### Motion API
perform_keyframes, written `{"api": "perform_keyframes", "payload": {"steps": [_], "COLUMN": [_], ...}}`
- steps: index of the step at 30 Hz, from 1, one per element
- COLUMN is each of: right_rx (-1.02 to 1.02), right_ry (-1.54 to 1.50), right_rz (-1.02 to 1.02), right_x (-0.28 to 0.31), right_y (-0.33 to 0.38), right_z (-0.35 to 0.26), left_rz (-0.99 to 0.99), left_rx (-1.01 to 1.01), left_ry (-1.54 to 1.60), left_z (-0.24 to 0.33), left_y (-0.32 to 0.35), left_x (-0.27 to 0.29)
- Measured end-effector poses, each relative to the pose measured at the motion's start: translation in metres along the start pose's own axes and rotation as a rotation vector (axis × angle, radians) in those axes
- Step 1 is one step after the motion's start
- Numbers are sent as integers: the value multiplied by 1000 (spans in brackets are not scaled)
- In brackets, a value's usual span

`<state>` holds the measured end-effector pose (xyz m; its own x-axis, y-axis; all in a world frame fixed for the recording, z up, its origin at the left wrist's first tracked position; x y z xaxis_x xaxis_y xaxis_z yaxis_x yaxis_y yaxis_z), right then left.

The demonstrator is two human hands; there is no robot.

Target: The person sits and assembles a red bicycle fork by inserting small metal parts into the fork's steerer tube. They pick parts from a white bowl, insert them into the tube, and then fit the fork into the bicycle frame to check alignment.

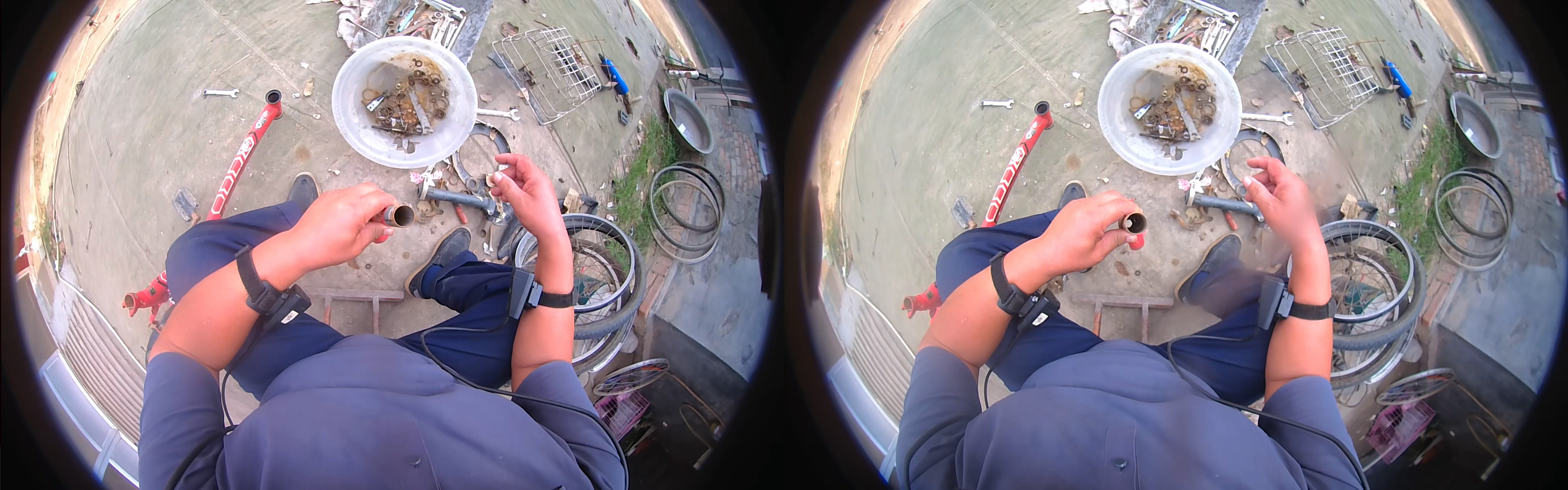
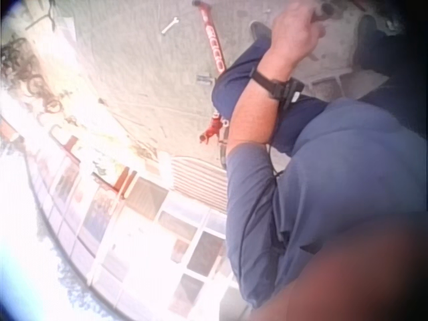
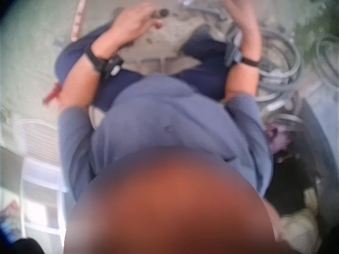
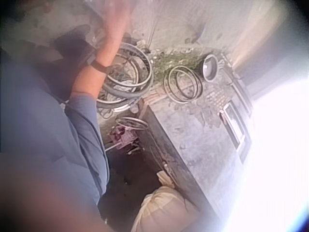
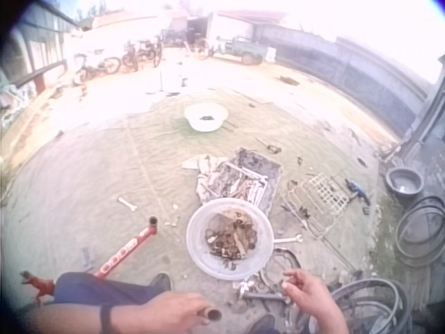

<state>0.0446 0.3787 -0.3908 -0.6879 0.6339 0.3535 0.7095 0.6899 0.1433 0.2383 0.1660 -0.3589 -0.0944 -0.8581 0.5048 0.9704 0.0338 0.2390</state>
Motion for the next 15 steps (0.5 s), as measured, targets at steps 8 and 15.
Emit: {"api": "perform_keyframes", "payload": {"steps": [8,15], "right_rx": [-12,-2], "right_ry": [1,35], "right_rz": [2,-8], "right_x": [-1,-2], "right_y": [1,0], "right_z": [0,-2], "left_rz": [1,43], "left_rx": [-8,-52], "left_ry": [-27,-36], "left_z": [-1,-2], "left_y": [1,1], "left_x": [0,1]}}
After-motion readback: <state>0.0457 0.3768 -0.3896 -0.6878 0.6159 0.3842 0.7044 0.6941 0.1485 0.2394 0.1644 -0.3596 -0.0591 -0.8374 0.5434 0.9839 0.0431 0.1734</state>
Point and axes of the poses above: each hand's wrist, its own y-axis away from the middle knuckle, its own x-axis out of the back of the hand, z = x × y, the point moved 9 cm from there along -y, towards the middle knuckle, and after that the axes turned 13 degrees about x, right-handed, at the moved point
